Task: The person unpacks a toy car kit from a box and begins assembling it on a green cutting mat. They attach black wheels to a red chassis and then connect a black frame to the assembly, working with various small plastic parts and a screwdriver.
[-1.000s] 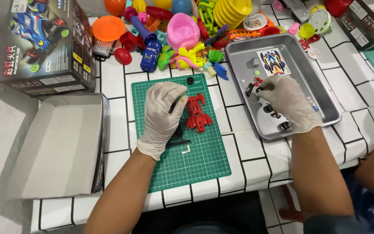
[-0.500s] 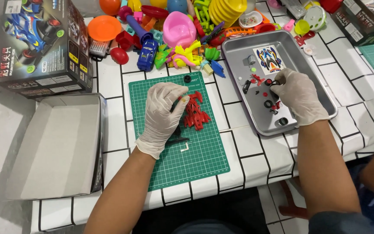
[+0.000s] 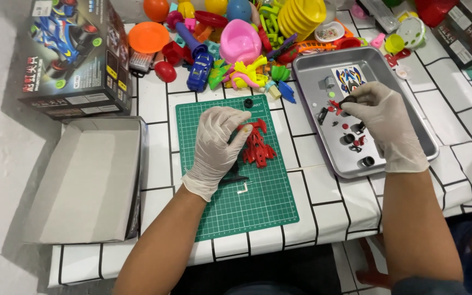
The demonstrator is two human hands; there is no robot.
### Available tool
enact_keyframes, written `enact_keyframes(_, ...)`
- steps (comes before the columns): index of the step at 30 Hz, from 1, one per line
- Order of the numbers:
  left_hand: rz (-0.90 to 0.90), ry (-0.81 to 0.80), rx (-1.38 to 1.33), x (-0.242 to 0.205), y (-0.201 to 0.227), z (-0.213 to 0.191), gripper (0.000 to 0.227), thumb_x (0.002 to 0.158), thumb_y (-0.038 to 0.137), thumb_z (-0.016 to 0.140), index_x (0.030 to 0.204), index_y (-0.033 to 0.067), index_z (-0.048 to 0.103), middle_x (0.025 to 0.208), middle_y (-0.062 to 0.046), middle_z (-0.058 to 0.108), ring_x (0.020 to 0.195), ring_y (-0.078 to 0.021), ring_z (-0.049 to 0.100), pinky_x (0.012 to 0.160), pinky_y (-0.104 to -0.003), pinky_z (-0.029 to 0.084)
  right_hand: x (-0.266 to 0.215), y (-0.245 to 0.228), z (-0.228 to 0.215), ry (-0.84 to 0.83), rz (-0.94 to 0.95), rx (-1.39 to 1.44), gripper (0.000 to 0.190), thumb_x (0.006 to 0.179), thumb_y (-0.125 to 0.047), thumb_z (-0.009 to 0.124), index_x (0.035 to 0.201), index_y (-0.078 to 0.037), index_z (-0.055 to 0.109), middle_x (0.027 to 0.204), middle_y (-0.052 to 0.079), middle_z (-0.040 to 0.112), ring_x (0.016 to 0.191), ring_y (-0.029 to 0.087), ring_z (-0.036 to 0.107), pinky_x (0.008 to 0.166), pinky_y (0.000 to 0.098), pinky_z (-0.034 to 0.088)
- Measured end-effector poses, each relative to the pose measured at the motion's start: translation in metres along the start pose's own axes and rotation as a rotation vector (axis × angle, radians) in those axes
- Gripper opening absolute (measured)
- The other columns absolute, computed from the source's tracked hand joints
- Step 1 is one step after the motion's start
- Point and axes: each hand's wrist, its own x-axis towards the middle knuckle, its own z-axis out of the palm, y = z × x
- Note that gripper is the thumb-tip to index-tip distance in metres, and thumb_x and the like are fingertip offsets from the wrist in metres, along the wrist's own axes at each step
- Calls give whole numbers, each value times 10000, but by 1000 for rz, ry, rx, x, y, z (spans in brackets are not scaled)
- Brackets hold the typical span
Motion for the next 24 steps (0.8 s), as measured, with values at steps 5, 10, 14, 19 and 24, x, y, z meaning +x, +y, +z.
enact_keyframes(5, -29, 27, 7, 0, 1, 1, 294, 960, 260, 748, 1215, 124, 699, 1070, -52, 730, 1012, -254, 691, 1006, -433, 491, -3, -58, 36, -207, -18, 536, 303, 849, -92, 800, 1108, -85, 643, 950, 11, 703, 854, 96, 677, 776, 222, 549)
enact_keyframes(10, -86, 135, -68, 4, 6, -7, 474, 942, 298, 767, 1354, 105, 633, 1110, -92, 687, 1032, -289, 669, 996, -436, 516, -6, -93, 104, -465, 64, 832, 220, 866, -95, 759, 1074, -96, 688, 923, 19, 725, 814, 140, 723, 726, 215, 546)
enact_keyframes(14, -59, 124, -39, 2, 0, -4, 466, 919, 283, 789, 1328, 105, 657, 1076, -93, 696, 1000, -289, 679, 962, -445, 526, -5, -71, 154, -583, 52, 1017, 199, 875, -93, 757, 1065, -84, 698, 897, 62, 732, 775, 193, 725, 702, 271, 559)
enact_keyframes(19, -129, 88, -76, 2, 3, -5, 292, 958, 164, 735, 1241, 104, 694, 1118, -85, 703, 1026, -295, 696, 934, -427, 563, -5, -51, 173, -629, 78, 1119, 200, 928, -147, 717, 1117, -79, 710, 949, 96, 757, 835, 206, 727, 788, 349, 563)
enact_keyframes(24, -280, 114, -180, 1, 5, -6, 269, 959, 98, 739, 1221, 70, 681, 1111, -109, 713, 1001, -306, 719, 884, -418, 591, -23, -67, 164, -410, -114, 999, 259, 945, -76, 705, 1198, -29, 674, 1053, 138, 735, 964, 201, 710, 864, 315, 579)
